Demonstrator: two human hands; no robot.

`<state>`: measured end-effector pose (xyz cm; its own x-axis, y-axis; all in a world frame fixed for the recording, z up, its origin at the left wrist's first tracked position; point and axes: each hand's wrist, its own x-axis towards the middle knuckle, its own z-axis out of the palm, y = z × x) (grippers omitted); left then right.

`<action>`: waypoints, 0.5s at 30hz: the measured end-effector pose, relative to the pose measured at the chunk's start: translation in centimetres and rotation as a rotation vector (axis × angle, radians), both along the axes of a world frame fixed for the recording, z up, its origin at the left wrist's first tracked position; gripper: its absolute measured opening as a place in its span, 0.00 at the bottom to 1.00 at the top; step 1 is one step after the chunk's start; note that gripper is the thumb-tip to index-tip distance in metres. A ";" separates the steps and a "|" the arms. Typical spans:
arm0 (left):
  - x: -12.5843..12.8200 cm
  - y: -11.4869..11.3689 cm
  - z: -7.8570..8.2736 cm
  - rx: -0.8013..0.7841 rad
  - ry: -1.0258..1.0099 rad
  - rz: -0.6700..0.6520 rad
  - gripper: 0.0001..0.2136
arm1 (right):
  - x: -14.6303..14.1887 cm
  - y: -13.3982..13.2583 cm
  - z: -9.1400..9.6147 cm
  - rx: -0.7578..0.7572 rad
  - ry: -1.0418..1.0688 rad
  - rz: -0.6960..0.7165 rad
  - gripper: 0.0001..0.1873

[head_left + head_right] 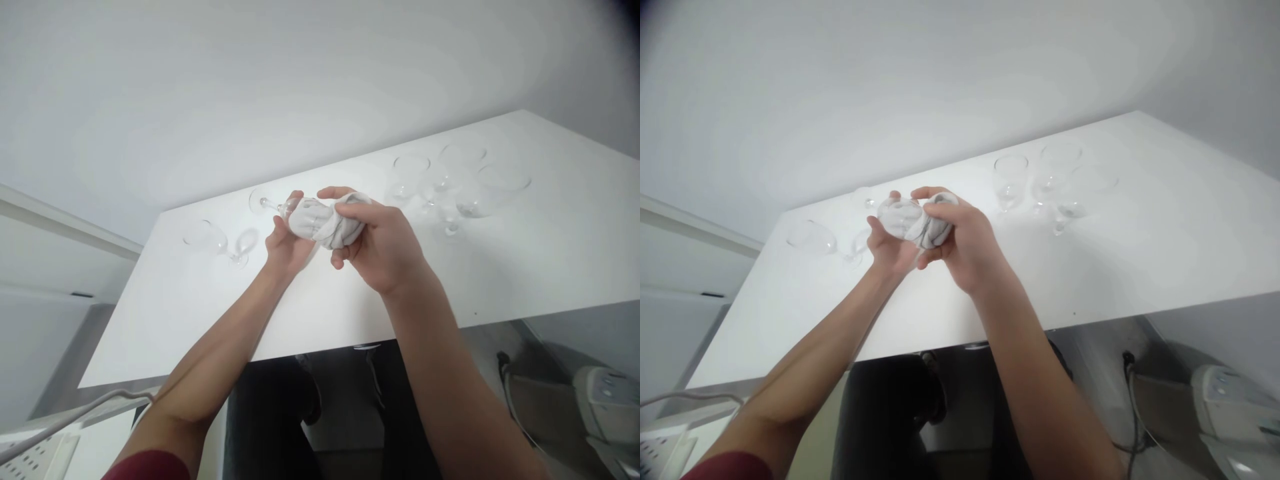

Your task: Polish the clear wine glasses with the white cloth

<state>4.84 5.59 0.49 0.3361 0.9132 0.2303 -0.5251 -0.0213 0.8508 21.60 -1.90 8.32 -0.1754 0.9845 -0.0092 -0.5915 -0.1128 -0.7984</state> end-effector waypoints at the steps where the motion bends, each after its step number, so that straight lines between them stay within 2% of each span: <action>1: 0.0 0.0 0.0 0.002 0.004 0.013 0.35 | 0.2 0.0 0.0 0.000 0.010 0.027 0.12; 7: 0.0 -0.1 0.4 0.019 -0.014 0.006 0.34 | 1.0 0.2 0.0 -0.012 0.053 0.088 0.13; 15: -0.2 0.2 0.3 0.023 -0.051 0.038 0.32 | 0.7 0.3 0.1 -0.024 0.126 0.161 0.12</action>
